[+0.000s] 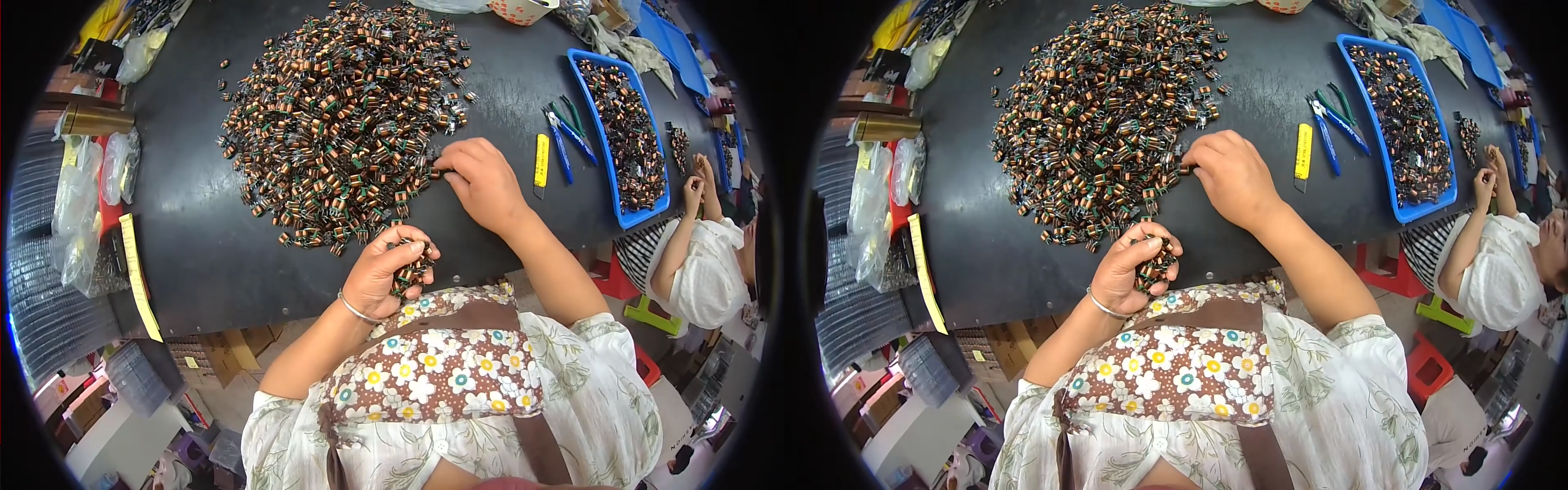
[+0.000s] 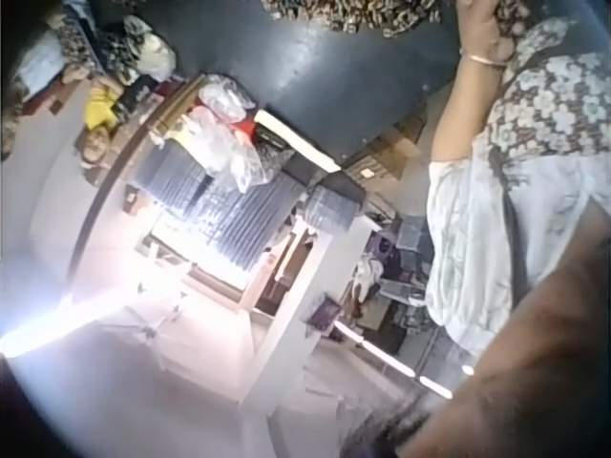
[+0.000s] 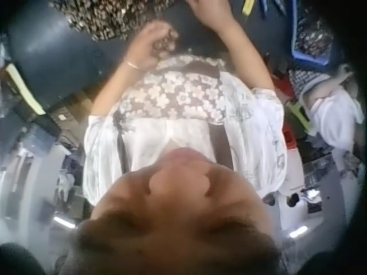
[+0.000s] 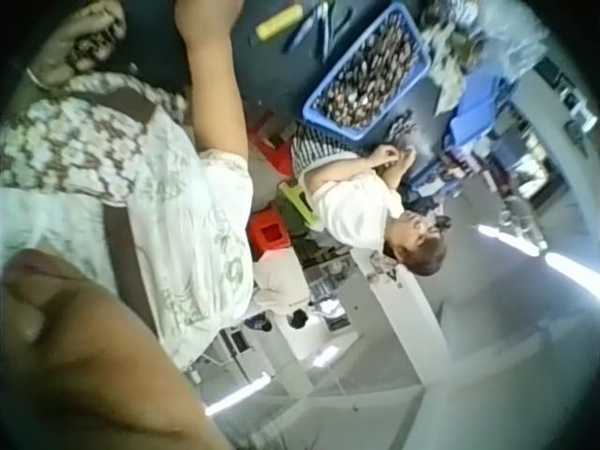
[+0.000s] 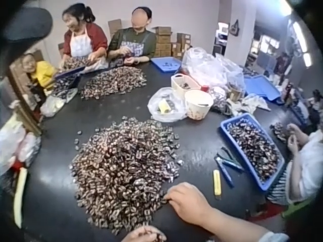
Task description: The person assembles electronic coil components by picking them from a pile, connecting them together into clusters by hand, and placing them into a tray.
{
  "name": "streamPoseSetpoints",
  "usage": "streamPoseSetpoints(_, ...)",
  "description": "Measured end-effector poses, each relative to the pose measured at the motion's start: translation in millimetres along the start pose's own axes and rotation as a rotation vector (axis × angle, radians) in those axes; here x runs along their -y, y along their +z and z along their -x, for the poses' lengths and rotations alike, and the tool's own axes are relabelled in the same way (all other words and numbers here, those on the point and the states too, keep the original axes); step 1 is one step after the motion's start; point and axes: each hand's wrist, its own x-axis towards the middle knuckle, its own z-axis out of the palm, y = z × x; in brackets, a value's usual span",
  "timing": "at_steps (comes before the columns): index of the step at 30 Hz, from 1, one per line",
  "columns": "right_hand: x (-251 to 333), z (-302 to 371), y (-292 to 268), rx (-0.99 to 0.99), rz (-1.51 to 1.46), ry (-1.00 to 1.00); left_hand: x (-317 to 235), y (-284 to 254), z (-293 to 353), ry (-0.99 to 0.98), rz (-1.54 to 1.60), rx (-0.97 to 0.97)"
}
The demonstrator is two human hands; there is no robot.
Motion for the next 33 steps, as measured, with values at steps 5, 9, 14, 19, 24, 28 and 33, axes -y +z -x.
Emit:
streamPoseSetpoints(5, 17, 12, -8, 0.094, -0.010, 0.034, -1, -2, 1, -0.001, 0.007, 0.005)
streamPoseSetpoints(9, 24, 25, -14, 0.101, -0.032, 0.012, -2, -2, 1, -0.008, 0.018, 0.013)
streamPoseSetpoints(14, 30, 25, -17, 0.188, -0.738, 0.536, -2, -5, 0, -0.009, 0.023, 0.036)
streamPoseSetpoints(19, 22, 32, -10, 0.250, -0.775, 0.355, -1, -3, 2, -0.014, 0.023, 0.032)
streamPoseSetpoints(24, 35, 27, -17, 0.384, -0.926, 0.623, -1, -4, 2, -0.015, 0.051, 0.051)
streamPoseSetpoints(28, 33, 31, -14, 0.408, -1.005, 0.649, 3, -8, 1, -0.027, 0.094, 0.109)
streamPoseSetpoints(33, 30, 33, -11, 0.405, -0.851, 0.401, 6, -13, 0, 0.017, 0.138, 0.217)
